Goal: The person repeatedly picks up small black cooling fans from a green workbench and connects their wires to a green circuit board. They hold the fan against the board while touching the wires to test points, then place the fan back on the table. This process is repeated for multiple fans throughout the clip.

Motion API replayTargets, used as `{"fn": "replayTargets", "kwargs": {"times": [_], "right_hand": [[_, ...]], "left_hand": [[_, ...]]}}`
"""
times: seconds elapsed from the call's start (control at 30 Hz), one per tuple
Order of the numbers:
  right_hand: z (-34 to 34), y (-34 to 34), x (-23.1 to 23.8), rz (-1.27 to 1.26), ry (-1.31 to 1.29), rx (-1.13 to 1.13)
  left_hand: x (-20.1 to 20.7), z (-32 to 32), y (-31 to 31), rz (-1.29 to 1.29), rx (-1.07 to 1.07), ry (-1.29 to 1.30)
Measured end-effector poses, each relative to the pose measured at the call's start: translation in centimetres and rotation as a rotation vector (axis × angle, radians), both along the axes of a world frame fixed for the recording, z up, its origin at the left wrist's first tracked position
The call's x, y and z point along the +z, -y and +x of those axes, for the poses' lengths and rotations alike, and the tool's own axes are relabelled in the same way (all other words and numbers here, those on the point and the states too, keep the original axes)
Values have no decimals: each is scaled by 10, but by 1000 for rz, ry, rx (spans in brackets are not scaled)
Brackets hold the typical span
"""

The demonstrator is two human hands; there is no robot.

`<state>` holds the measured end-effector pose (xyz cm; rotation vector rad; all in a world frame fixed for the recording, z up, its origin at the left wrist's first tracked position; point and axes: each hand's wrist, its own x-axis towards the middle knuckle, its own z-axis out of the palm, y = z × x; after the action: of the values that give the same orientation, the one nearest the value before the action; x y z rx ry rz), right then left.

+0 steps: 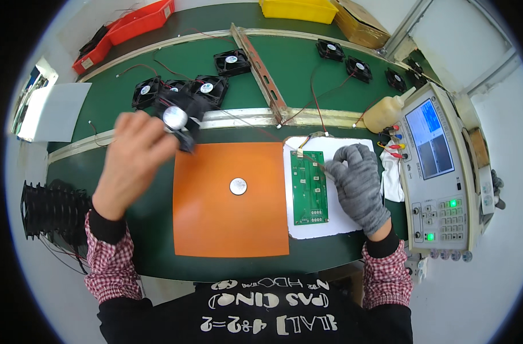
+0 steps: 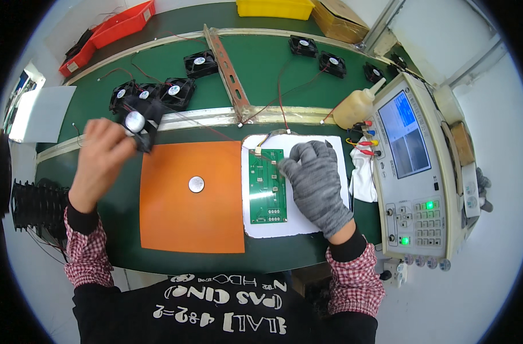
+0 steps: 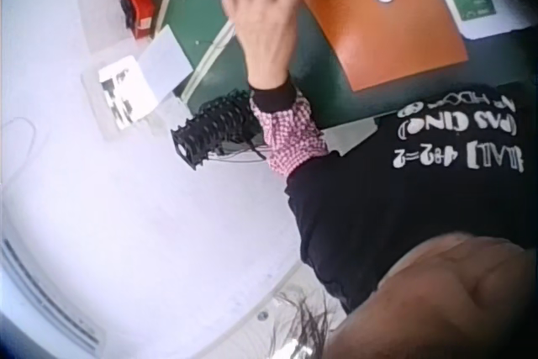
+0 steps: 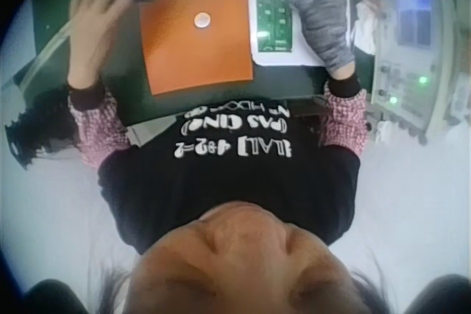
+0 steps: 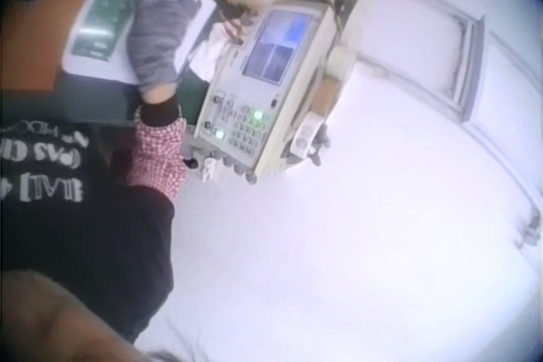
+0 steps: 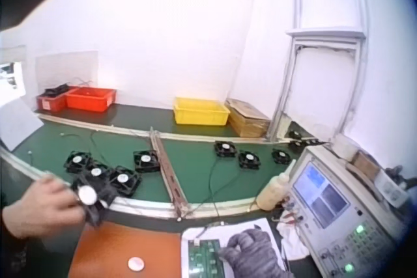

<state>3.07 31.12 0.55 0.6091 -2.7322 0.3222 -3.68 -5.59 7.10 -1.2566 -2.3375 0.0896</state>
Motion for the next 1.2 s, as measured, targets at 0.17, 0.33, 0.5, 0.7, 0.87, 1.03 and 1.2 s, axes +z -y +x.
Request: {"fn": "replayTargets", "kwargs": {"times": [0.17, 0.33, 0.5, 0.7, 0.87, 1.03, 1.2], "right_hand": [[2, -2, -27, -704, 338, -86], [1, 1, -28, -711, 364, -59], [4, 4, -39, -747, 305, -5], [2, 4, -40, -503, 180, 102], [-2, -2, -44, -343, 78, 188], [0, -3, -46, -598, 199, 98], [-4, -6, -54, -681, 208, 141]], "left_hand": [[-26, 16, -20, 142, -235, 88], [-46, 16, -39, 266, -221, 442], [-50, 26, -67, 597, -50, 711], [-72, 22, -82, 308, -9, 653], [-60, 31, -79, 332, -41, 631], [5, 73, -56, 288, -241, -38], [20, 83, -37, 922, -357, 1053]]}}
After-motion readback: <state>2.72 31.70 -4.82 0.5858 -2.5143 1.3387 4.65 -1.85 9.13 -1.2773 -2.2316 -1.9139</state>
